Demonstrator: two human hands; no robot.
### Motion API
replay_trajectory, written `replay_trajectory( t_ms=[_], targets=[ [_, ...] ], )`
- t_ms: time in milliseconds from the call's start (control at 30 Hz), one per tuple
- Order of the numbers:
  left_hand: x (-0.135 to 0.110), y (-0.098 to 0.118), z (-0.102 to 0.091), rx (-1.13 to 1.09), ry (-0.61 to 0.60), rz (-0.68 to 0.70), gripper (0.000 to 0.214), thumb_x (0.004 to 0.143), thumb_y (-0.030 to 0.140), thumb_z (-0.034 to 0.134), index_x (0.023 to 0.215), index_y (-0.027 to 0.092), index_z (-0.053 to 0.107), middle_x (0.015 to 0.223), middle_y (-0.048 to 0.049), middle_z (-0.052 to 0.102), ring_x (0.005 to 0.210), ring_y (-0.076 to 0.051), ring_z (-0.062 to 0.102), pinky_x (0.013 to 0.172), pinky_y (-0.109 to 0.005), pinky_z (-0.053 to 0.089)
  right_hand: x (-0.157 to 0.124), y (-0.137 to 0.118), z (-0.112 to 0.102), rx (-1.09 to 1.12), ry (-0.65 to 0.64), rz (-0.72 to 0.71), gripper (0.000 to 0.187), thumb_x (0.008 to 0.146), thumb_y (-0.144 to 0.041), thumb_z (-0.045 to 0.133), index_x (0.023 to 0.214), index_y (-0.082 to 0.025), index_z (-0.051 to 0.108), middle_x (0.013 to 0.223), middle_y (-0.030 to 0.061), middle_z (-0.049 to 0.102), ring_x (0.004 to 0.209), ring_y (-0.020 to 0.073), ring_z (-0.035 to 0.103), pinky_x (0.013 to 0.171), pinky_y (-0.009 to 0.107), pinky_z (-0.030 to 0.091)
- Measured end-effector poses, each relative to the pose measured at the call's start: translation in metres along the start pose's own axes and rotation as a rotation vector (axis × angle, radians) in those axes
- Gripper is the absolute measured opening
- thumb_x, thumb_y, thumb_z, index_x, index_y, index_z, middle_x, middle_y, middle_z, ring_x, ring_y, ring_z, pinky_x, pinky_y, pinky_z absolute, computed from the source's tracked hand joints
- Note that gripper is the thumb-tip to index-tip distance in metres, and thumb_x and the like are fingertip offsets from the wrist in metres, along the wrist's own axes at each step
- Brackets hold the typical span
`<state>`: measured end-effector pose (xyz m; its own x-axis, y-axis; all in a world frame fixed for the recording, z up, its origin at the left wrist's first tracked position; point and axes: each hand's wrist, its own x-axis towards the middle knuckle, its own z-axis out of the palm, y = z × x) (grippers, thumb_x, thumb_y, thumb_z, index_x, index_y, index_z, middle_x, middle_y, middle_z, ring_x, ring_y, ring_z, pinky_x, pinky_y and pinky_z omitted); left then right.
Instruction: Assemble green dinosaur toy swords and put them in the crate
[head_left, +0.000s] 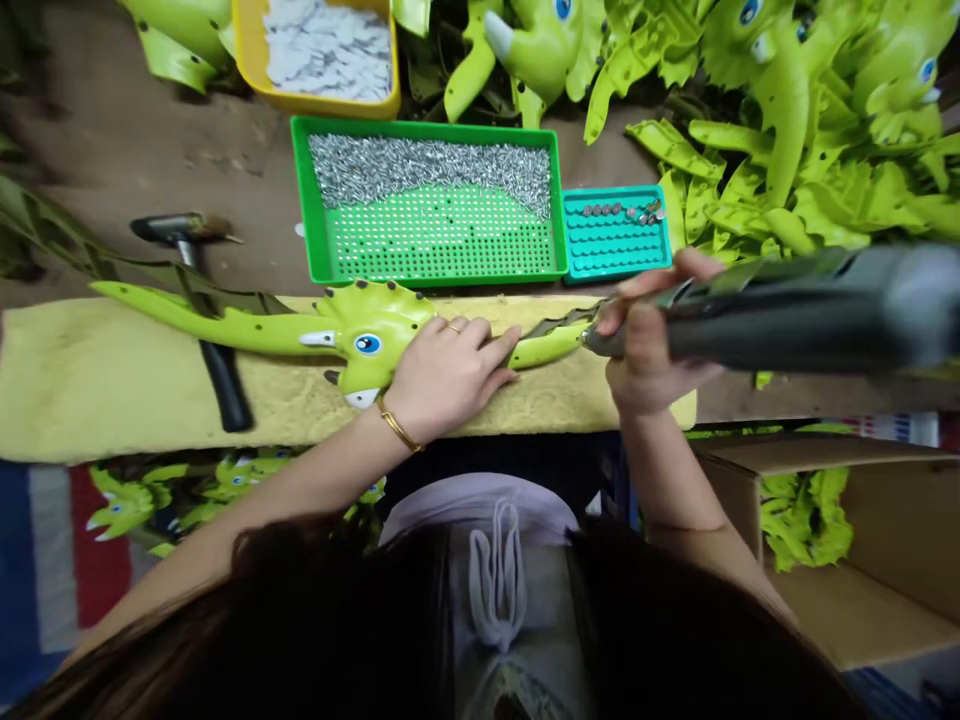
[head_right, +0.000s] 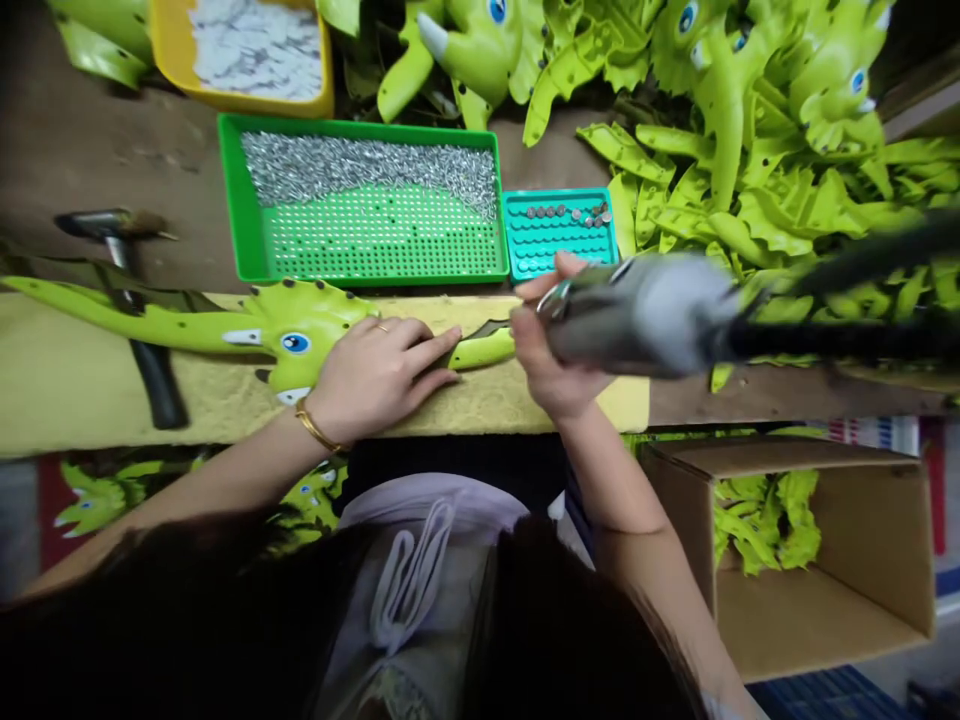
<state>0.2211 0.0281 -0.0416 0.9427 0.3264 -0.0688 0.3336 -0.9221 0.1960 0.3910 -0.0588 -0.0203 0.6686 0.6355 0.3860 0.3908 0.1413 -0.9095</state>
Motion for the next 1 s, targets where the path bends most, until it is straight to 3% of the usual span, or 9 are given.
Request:
replay_trajectory(
  t_ms=[133,200,300,367,433,567,767,900,1000],
  targets=[
    [0.000,0.000,-0.001,-0.006,0.033,-0.016,0.043,0.092,0.046,0.056,0.118,0.013,0.062,0.096,-0.0124,0.066,0.090,-0.028,0.063,0.077,-0.040,0.044,0.052,-0.008,0.049,0.269,0.379,-0.214,0.012,0.088,-0.033,0.056,0.094,-0.023,0.053,0.087,-0.0020,0.058,0.049,0.0028,0.046,0.047,0.024,0.040],
    [-0.002,-0.001,-0.002,0.008,0.036,0.000,0.036,0.092,0.044,0.056,0.106,0.012,0.065,0.093,-0.0130,0.067,0.087,-0.028,0.063,0.077,-0.041,0.046,0.073,0.005,0.074,0.250,0.418,-0.200,0.016,0.089,-0.037,0.053,0.090,-0.022,0.049,0.086,0.0004,0.056,0.050,0.0043,0.045,0.047,0.026,0.041],
    [-0.008,-0.004,-0.003,0.034,0.071,0.058,0.028,0.094,0.031,0.052,0.111,0.013,0.066,0.091,-0.0126,0.068,0.088,-0.026,0.063,0.089,-0.046,0.045,0.084,0.035,0.091,0.059,0.301,-0.124,0.041,0.089,-0.061,0.047,0.103,-0.022,0.049,0.081,0.0023,0.058,0.056,0.0102,0.049,0.057,0.031,0.045],
    [-0.013,-0.007,-0.003,0.007,0.121,0.060,0.031,0.094,0.024,0.050,0.120,0.016,0.064,0.091,-0.0119,0.069,0.090,-0.025,0.063,0.098,-0.051,0.041,0.082,0.052,0.090,-0.054,0.158,-0.082,0.057,0.086,-0.074,0.039,0.109,-0.023,0.052,0.079,0.0036,0.059,0.064,0.0139,0.055,0.066,0.033,0.048],
    [-0.016,-0.011,-0.001,-0.042,0.155,0.044,0.032,0.095,0.025,0.050,0.123,0.019,0.064,0.088,-0.0102,0.070,0.088,-0.024,0.063,0.101,-0.054,0.040,0.078,0.063,0.089,-0.051,0.109,-0.075,0.062,0.084,-0.076,0.038,0.111,-0.022,0.053,0.078,0.0043,0.060,0.067,0.0157,0.058,0.069,0.035,0.049],
    [-0.017,-0.017,0.002,-0.061,0.186,0.049,0.032,0.095,0.034,0.050,0.120,0.022,0.066,0.088,-0.0063,0.072,0.087,-0.023,0.064,0.101,-0.051,0.041,0.080,0.065,0.094,0.003,0.290,-0.145,0.060,0.082,-0.075,0.047,0.108,-0.022,0.054,0.069,-0.0003,0.055,0.056,0.0136,0.054,0.058,0.034,0.048],
    [-0.015,-0.017,0.000,-0.095,0.162,-0.004,0.030,0.092,0.038,0.054,0.102,0.014,0.070,0.089,-0.0084,0.073,0.089,-0.024,0.064,0.103,-0.048,0.039,0.070,0.014,0.077,0.124,0.335,-0.268,0.039,0.086,-0.059,0.053,0.107,-0.026,0.052,0.092,0.0013,0.057,0.051,0.0063,0.049,0.049,0.027,0.042],
    [-0.013,-0.016,0.000,-0.105,0.132,-0.028,0.030,0.092,0.038,0.052,0.101,0.016,0.070,0.090,-0.0078,0.073,0.091,-0.025,0.064,0.104,-0.050,0.037,0.019,-0.024,0.051,0.195,0.198,-0.229,0.026,0.088,-0.051,0.052,0.112,-0.040,0.054,0.089,-0.0034,0.055,0.047,0.0052,0.045,0.043,0.025,0.038],
    [-0.013,-0.016,0.001,-0.093,0.102,-0.035,0.034,0.093,0.039,0.049,0.106,0.015,0.069,0.094,-0.0085,0.072,0.094,-0.026,0.063,0.106,-0.050,0.034,-0.017,-0.029,0.039,0.186,0.091,-0.210,0.028,0.085,-0.053,0.055,0.113,-0.046,0.056,0.087,-0.0039,0.055,0.046,0.0074,0.045,0.042,0.027,0.044]
  ],
)
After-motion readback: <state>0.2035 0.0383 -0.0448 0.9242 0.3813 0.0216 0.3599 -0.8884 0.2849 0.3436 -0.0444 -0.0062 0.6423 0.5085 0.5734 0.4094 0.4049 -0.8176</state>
